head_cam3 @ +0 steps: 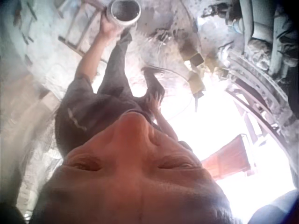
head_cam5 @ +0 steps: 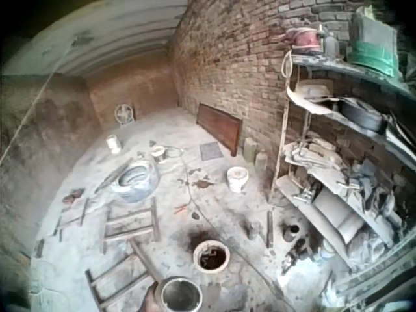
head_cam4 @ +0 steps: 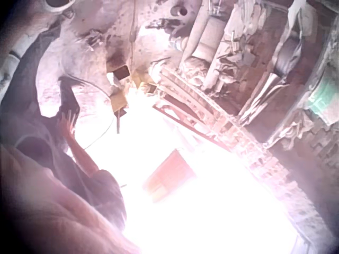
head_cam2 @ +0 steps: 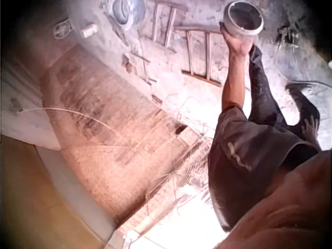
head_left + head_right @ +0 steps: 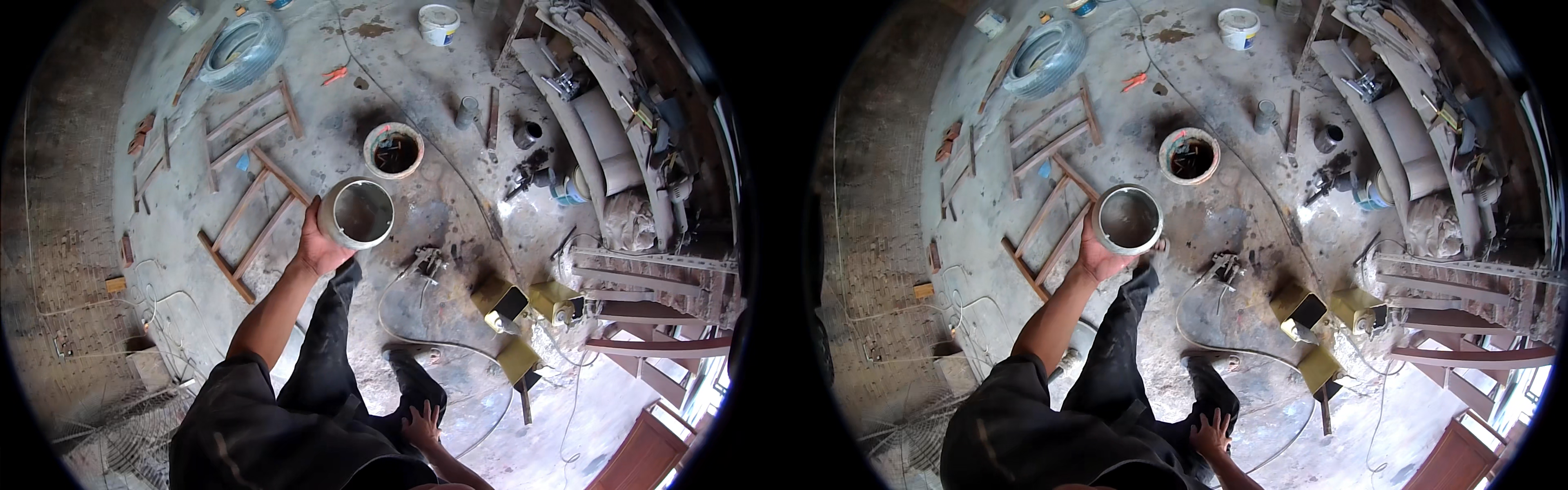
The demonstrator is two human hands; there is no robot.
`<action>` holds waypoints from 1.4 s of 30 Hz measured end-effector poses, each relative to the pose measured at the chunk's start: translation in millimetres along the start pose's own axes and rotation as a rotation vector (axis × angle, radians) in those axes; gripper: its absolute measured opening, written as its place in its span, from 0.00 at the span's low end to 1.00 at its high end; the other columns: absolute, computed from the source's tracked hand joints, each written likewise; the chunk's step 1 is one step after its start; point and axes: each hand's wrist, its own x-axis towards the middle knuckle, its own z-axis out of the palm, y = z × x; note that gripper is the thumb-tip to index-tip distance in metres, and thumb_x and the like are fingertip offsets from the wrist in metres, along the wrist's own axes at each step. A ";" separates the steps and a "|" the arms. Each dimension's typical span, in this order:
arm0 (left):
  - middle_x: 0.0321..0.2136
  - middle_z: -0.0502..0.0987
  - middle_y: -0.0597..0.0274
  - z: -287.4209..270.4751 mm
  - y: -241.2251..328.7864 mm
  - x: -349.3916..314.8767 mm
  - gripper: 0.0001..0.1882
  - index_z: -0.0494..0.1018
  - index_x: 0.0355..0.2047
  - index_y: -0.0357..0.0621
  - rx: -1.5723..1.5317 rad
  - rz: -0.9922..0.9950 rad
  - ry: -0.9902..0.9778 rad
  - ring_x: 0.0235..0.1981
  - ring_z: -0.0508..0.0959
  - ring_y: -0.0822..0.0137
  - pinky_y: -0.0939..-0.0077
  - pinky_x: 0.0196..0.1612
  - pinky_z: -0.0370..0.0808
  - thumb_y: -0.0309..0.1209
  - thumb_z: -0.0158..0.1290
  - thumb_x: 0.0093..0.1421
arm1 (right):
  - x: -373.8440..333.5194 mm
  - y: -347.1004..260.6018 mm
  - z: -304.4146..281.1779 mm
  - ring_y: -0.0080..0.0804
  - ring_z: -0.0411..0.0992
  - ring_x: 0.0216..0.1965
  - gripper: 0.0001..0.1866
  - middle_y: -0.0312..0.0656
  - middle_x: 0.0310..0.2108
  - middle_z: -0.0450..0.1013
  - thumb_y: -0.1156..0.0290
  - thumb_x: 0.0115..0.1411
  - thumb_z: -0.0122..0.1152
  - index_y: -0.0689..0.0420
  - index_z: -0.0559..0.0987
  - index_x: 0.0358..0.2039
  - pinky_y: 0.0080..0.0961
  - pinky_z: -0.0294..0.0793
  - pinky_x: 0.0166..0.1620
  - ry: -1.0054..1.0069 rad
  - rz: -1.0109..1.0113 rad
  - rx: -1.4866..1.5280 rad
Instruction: The person repeatedly assembles a paint sprayer, pours liquid from a yellow can into the sprayer's cup, and tests the sprayer by spraying onto the floor. The person disassembles and reassembles the sprayer multiple times, refilling the cup as needed.
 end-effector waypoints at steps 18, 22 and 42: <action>0.68 0.67 0.56 -10.9 234.9 196.2 0.43 0.64 0.69 0.47 0.098 -0.291 0.064 0.69 0.65 0.53 0.44 0.71 0.61 0.64 0.48 0.65 | -16.3 -280.5 -101.3 0.45 0.60 0.71 0.26 0.50 0.68 0.65 0.56 0.61 0.62 0.49 0.77 0.59 0.59 0.59 0.66 0.052 0.106 0.104; 0.68 0.67 0.57 -0.2 260.3 195.0 0.43 0.63 0.70 0.47 0.139 -0.231 0.098 0.69 0.66 0.55 0.49 0.72 0.60 0.63 0.50 0.65 | 18.6 -293.2 -75.0 0.56 0.55 0.73 0.30 0.55 0.71 0.58 0.63 0.64 0.57 0.49 0.68 0.68 0.61 0.57 0.68 0.344 -0.081 0.179; 0.64 0.70 0.59 -7.2 358.5 203.7 0.39 0.66 0.67 0.58 0.030 -0.357 0.187 0.63 0.71 0.51 0.43 0.56 0.76 0.67 0.49 0.64 | 155.1 -372.9 -113.7 0.51 0.70 0.63 0.54 0.62 0.60 0.71 0.38 0.57 0.67 0.70 0.63 0.68 0.41 0.69 0.64 -0.159 0.282 0.839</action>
